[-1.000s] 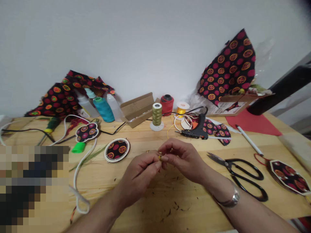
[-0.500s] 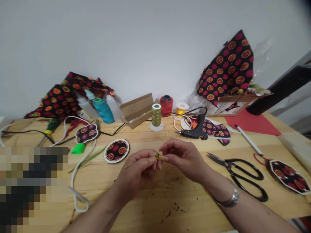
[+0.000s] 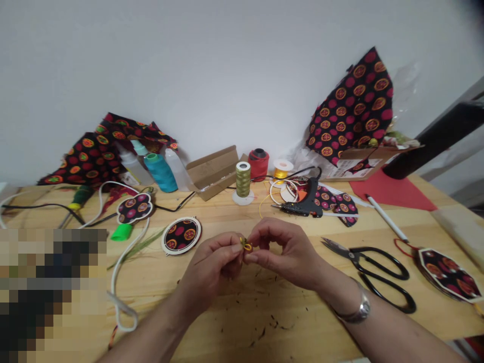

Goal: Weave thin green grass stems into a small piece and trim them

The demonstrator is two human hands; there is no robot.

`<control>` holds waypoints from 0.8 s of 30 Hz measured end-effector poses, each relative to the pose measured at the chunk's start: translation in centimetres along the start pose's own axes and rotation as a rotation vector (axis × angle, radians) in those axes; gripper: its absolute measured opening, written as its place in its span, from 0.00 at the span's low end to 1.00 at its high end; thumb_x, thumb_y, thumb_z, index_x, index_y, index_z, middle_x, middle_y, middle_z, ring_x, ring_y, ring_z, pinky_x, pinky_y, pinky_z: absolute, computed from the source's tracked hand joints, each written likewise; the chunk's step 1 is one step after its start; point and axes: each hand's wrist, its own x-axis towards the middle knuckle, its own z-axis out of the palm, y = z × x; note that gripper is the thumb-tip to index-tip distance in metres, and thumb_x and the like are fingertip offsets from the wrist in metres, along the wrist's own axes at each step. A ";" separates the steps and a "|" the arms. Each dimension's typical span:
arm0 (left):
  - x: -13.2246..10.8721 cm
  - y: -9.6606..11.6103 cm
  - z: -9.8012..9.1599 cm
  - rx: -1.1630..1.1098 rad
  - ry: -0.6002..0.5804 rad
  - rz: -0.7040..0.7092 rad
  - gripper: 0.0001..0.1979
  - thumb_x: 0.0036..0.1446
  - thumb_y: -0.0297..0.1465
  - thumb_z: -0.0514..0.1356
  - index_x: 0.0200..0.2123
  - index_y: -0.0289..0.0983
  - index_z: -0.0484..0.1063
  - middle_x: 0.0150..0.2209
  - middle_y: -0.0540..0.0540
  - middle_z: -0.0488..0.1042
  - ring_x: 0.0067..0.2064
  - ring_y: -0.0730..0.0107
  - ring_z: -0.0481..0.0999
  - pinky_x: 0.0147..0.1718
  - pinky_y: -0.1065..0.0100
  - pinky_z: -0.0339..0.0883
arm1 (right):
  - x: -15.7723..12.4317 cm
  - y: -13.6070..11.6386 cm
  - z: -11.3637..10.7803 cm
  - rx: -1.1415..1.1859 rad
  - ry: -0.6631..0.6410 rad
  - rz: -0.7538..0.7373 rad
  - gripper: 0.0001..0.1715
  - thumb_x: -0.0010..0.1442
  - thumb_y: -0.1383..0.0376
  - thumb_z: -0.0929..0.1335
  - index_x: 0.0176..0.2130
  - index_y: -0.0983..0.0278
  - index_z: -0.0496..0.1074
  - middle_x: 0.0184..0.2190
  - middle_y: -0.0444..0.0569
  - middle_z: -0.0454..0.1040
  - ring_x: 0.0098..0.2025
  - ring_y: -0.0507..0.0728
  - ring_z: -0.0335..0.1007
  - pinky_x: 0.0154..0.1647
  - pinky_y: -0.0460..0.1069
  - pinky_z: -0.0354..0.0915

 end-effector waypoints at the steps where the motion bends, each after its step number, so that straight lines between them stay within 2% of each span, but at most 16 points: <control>1: 0.0 0.0 0.0 0.010 -0.004 0.005 0.12 0.53 0.28 0.57 0.18 0.35 0.67 0.17 0.54 0.55 0.21 0.76 0.50 0.20 0.70 0.42 | 0.0 0.0 0.0 -0.015 0.004 -0.008 0.07 0.49 0.66 0.72 0.31 0.66 0.72 0.26 0.45 0.71 0.27 0.50 0.63 0.28 0.46 0.62; 5: -0.1 0.0 -0.1 0.056 -0.038 0.026 0.11 0.54 0.28 0.56 0.20 0.35 0.69 0.19 0.53 0.58 0.22 0.75 0.52 0.21 0.69 0.43 | 0.0 0.1 0.1 -0.057 0.027 -0.030 0.03 0.52 0.68 0.70 0.28 0.66 0.72 0.24 0.45 0.71 0.27 0.50 0.64 0.28 0.46 0.62; 10: -0.1 -0.1 -0.3 0.090 -0.059 0.045 0.11 0.54 0.27 0.55 0.19 0.36 0.69 0.20 0.52 0.60 0.23 0.74 0.53 0.22 0.68 0.44 | 0.0 0.1 0.0 -0.048 0.019 -0.009 0.03 0.53 0.69 0.69 0.28 0.67 0.72 0.24 0.46 0.71 0.26 0.50 0.65 0.28 0.47 0.61; 17: -0.2 0.0 -0.2 0.136 -0.065 0.051 0.10 0.50 0.26 0.55 0.18 0.36 0.67 0.19 0.51 0.62 0.23 0.73 0.55 0.23 0.68 0.46 | 0.0 0.1 0.1 0.016 -0.029 0.030 0.04 0.54 0.67 0.69 0.31 0.67 0.71 0.25 0.45 0.71 0.28 0.51 0.64 0.29 0.47 0.62; 24: -0.2 0.3 -0.1 0.119 -0.088 0.028 0.08 0.44 0.25 0.55 0.16 0.36 0.65 0.18 0.50 0.64 0.23 0.72 0.57 0.24 0.67 0.47 | -0.1 -0.1 -0.1 -0.006 -0.063 -0.034 0.04 0.55 0.68 0.68 0.34 0.65 0.72 0.28 0.46 0.71 0.29 0.51 0.64 0.31 0.47 0.63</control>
